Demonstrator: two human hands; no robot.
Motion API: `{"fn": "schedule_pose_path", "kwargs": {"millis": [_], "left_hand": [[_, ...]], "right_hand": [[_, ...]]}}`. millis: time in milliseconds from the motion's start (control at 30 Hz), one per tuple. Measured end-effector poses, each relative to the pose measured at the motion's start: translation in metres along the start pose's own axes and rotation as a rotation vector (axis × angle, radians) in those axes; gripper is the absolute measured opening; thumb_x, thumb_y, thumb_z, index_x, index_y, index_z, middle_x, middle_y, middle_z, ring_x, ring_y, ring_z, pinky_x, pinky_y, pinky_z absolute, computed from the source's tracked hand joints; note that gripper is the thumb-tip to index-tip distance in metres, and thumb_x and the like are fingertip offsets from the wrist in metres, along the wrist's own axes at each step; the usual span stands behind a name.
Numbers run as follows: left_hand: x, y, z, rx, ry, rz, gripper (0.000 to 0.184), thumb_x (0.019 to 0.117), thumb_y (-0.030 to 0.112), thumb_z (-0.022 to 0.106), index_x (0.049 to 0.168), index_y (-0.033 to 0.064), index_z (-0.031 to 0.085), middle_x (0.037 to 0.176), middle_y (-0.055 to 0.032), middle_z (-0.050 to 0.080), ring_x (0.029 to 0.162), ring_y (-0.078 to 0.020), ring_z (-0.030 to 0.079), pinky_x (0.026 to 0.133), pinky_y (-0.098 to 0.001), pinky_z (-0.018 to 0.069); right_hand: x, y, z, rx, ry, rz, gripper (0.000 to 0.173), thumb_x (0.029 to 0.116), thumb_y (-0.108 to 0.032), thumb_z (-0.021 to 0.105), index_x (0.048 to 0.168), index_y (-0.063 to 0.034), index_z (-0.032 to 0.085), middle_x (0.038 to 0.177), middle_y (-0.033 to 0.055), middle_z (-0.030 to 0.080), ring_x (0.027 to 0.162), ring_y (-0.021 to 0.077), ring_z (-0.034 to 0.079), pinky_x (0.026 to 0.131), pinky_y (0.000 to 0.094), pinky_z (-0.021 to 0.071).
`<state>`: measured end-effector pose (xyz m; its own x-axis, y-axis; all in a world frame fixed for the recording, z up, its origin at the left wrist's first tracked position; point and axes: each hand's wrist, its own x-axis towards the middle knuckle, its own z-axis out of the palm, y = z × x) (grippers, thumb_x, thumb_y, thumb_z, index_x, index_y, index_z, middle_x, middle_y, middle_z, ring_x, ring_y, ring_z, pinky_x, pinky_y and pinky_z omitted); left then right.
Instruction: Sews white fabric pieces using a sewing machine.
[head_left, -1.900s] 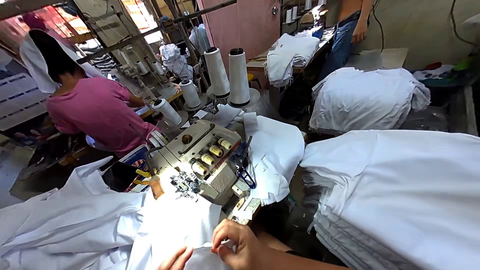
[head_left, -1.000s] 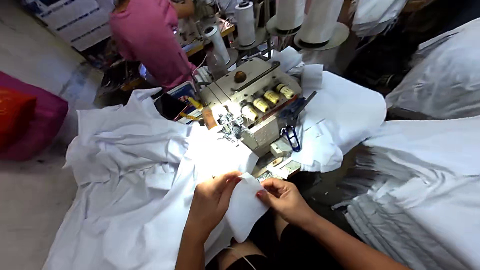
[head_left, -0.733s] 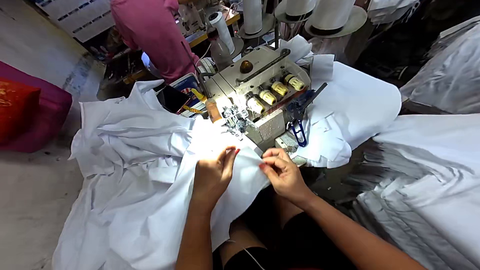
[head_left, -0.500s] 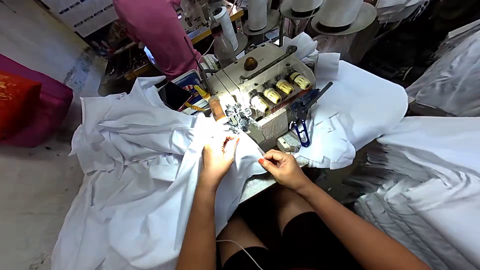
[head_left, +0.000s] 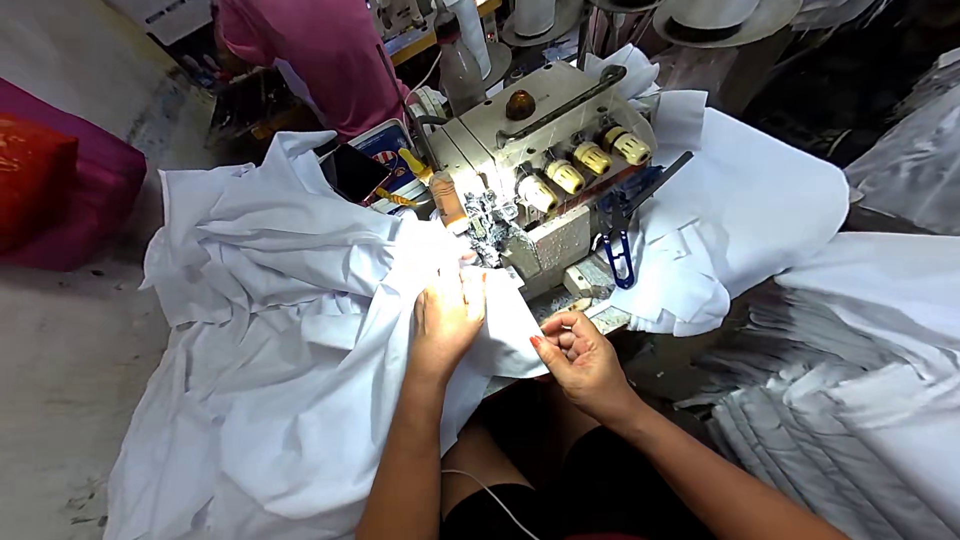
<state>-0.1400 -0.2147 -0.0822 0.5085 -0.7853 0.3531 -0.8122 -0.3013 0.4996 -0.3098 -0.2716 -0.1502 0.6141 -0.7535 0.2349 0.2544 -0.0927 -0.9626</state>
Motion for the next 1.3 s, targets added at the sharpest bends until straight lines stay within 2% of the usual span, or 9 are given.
{"fn": "schedule_pose_path", "kwargs": {"millis": [167,267,400,500,633,800,1067,1167,1300], "left_hand": [[0.015,0.007,0.003,0.1,-0.044,-0.117,0.039,0.1006,0.02,0.055,0.13,-0.0058,0.052,0.077,-0.0143,0.063,0.073,-0.0325,0.064,0.068,-0.0522,0.0514],[0.022,0.009,0.004,0.166,-0.062,-0.155,0.036,0.1016,0.023,0.054,0.122,-0.0064,0.052,0.079,-0.0183,0.063,0.079,-0.0375,0.066,0.07,-0.0549,0.0511],[-0.006,0.019,0.008,0.291,0.182,0.138,0.029,0.094,0.009,0.059,0.11,-0.0134,0.067,0.097,-0.0283,0.07,0.093,-0.0459,0.07,0.082,-0.0546,0.0568],[-0.054,0.036,0.011,0.195,0.153,0.401,0.043,0.0786,0.02,0.064,0.114,-0.0038,0.066,0.114,-0.0252,0.07,0.102,-0.0417,0.069,0.085,-0.0562,0.0522],[-0.075,0.004,0.046,0.3,0.319,0.527,0.023,0.0967,0.028,0.054,0.117,0.0181,0.057,0.122,-0.0107,0.064,0.121,-0.0273,0.059,0.111,-0.052,0.0334],[-0.068,-0.004,0.03,0.374,0.33,0.539,0.026,0.0952,0.009,0.056,0.106,0.0209,0.077,0.111,-0.0033,0.077,0.114,-0.0226,0.069,0.105,-0.0523,0.0421],[-0.029,-0.008,0.001,0.411,0.262,0.501,0.028,0.083,0.002,0.066,0.102,0.016,0.081,0.106,-0.0024,0.079,0.093,-0.0236,0.076,0.09,-0.0532,0.055],[-0.017,-0.013,-0.009,0.383,0.142,0.422,0.035,0.0808,-0.002,0.065,0.11,0.0106,0.079,0.114,-0.0068,0.077,0.1,-0.028,0.075,0.086,-0.0529,0.0582],[-0.008,-0.013,-0.015,0.274,0.045,0.23,0.035,0.0982,0.013,0.053,0.125,0.0047,0.073,0.133,-0.0105,0.07,0.125,-0.0331,0.065,0.103,-0.0599,0.0484]], "right_hand": [[0.014,0.004,0.005,-0.02,0.077,-0.089,0.014,0.0949,-0.002,0.061,0.108,-0.0006,0.054,0.07,-0.0111,0.06,0.06,-0.0084,0.055,0.058,0.01,0.0476],[0.015,0.003,0.006,-0.005,0.072,-0.05,0.017,0.0944,-0.001,0.061,0.109,0.0005,0.054,0.077,-0.0073,0.064,0.063,-0.0049,0.061,0.06,0.013,0.0537],[0.005,-0.006,0.004,-0.025,0.051,0.011,0.022,0.0932,-0.002,0.061,0.113,0.0038,0.054,0.081,-0.0031,0.066,0.058,-0.003,0.061,0.054,0.015,0.0537],[0.003,-0.015,0.004,0.004,0.065,-0.009,0.02,0.0924,-0.002,0.062,0.111,-0.0012,0.054,0.077,-0.0074,0.066,0.058,-0.0054,0.059,0.054,0.0135,0.0512],[-0.003,-0.027,0.013,0.078,0.096,-0.031,0.019,0.0908,0.001,0.062,0.107,-0.0065,0.053,0.071,-0.0109,0.062,0.052,-0.0064,0.055,0.047,0.012,0.0489],[0.003,-0.02,0.02,0.106,0.156,0.022,0.022,0.0887,0.004,0.061,0.105,-0.0063,0.052,0.067,-0.0109,0.06,0.048,-0.0051,0.054,0.046,0.0129,0.0486],[0.043,-0.02,0.035,0.115,0.236,0.042,0.021,0.089,0.008,0.061,0.103,-0.0029,0.051,0.063,-0.0068,0.065,0.044,-0.0027,0.056,0.042,0.0141,0.0467],[0.039,-0.021,0.036,0.128,0.232,0.071,0.021,0.0902,0.01,0.061,0.103,-0.0024,0.05,0.062,-0.0064,0.065,0.044,-0.002,0.056,0.043,0.0144,0.0477],[0.022,-0.012,0.03,0.083,0.153,0.141,0.012,0.0936,0.008,0.059,0.102,0.0012,0.053,0.064,-0.005,0.063,0.049,-0.0015,0.058,0.05,0.0154,0.0509]]}}
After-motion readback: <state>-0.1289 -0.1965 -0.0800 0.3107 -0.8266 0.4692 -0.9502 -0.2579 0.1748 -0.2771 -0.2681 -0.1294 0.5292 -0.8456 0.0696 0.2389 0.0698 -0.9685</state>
